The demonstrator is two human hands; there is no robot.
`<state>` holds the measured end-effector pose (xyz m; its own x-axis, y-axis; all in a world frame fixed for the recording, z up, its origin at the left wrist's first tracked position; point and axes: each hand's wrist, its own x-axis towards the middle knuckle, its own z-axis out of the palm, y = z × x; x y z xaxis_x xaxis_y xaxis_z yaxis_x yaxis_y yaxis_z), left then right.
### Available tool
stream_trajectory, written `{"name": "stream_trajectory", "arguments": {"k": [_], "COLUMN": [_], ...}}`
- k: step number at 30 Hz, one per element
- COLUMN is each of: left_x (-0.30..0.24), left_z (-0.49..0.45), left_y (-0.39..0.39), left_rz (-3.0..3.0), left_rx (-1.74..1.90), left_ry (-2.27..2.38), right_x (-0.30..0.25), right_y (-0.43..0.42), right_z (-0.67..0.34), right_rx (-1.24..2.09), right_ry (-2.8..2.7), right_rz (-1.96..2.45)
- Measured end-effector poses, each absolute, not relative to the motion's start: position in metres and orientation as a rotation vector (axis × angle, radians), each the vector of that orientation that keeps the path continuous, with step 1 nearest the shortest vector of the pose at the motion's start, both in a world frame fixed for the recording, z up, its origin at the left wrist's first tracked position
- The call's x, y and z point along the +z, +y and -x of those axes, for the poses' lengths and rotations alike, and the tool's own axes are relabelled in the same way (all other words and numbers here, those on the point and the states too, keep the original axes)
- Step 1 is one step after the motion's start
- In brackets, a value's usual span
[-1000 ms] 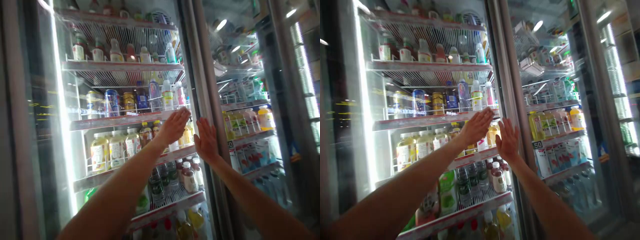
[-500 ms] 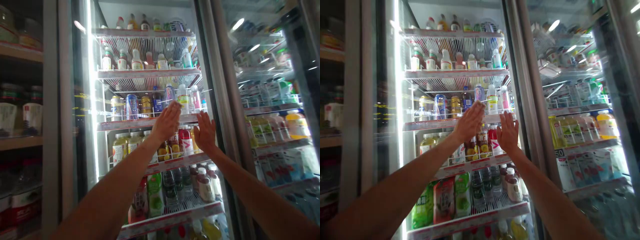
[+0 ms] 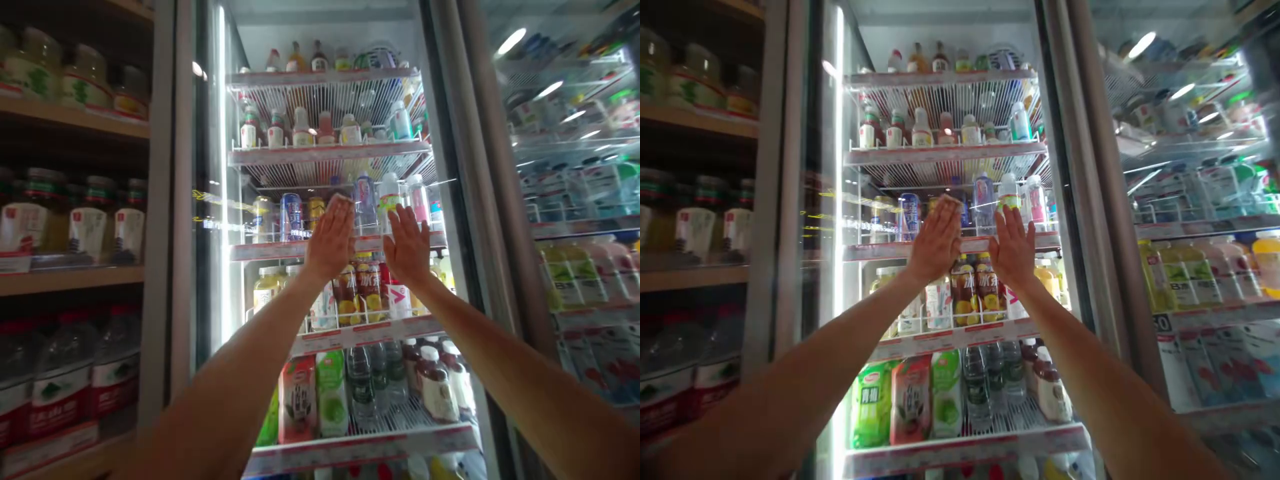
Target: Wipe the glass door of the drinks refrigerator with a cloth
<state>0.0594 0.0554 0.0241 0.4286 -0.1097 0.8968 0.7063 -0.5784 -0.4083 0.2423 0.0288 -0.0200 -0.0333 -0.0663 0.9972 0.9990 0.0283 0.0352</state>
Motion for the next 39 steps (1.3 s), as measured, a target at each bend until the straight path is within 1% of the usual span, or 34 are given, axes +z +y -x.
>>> {"name": "stream_trajectory", "arguments": {"k": [5, 7, 9, 13, 15, 17, 22, 24, 27, 31, 34, 36, 39], "left_x": [0.056, 0.061, 0.056, 0.035, 0.031, 0.035, 0.045, 0.041, 0.029, 0.016, 0.014, 0.017, 0.028], "left_z": [0.044, 0.061, 0.046, -0.027, -0.041, -0.021, 0.097, 0.119, 0.096, 0.019, 0.001, 0.022, 0.072], "left_y": [0.071, 0.074, 0.073, 0.065, 0.064, 0.066, 0.082, 0.086, 0.086, 0.076, 0.069, 0.069, 0.076], "left_rz": [1.580, 1.479, 1.486, 1.692, 1.753, 1.741, 1.436, 1.372, 1.413, 1.649, 1.745, 1.742, 1.606], "left_rx": [-1.619, -1.712, -1.678, -1.361, -1.241, -1.246, -1.603, -1.646, -1.565, -1.188, -1.006, -1.033, -1.278], "left_ry": [-0.785, -0.849, -0.843, -0.664, -0.587, -0.602, -0.872, -0.904, -0.867, -0.646, -0.527, -0.554, -0.725], "right_x": [-0.017, -0.019, -0.021, -0.021, -0.021, -0.021, -0.023, -0.023, -0.024, -0.024, -0.024, -0.024, -0.024], "right_y": [0.033, 0.033, 0.033, 0.032, 0.032, 0.032, 0.034, 0.035, 0.036, 0.036, 0.037, 0.038, 0.038], "right_z": [-0.241, -0.241, -0.241, -0.241, -0.242, -0.242, -0.242, -0.241, -0.241, -0.243, -0.245, -0.246, -0.245], "right_rx": [-1.251, -1.255, -1.253, -1.241, -1.244, -1.248, -1.262, -1.276, -1.287, -1.282, -1.296, -1.306, -1.308], "right_ry": [-1.207, -1.218, -1.226, -1.229, -1.233, -1.229, -1.212, -1.207, -1.187, -1.182, -1.178, -1.163, -1.163], "right_rz": [1.101, 1.083, 1.065, 1.046, 1.057, 1.065, 1.036, 1.020, 1.006, 1.017, 1.016, 0.996, 0.985]}}
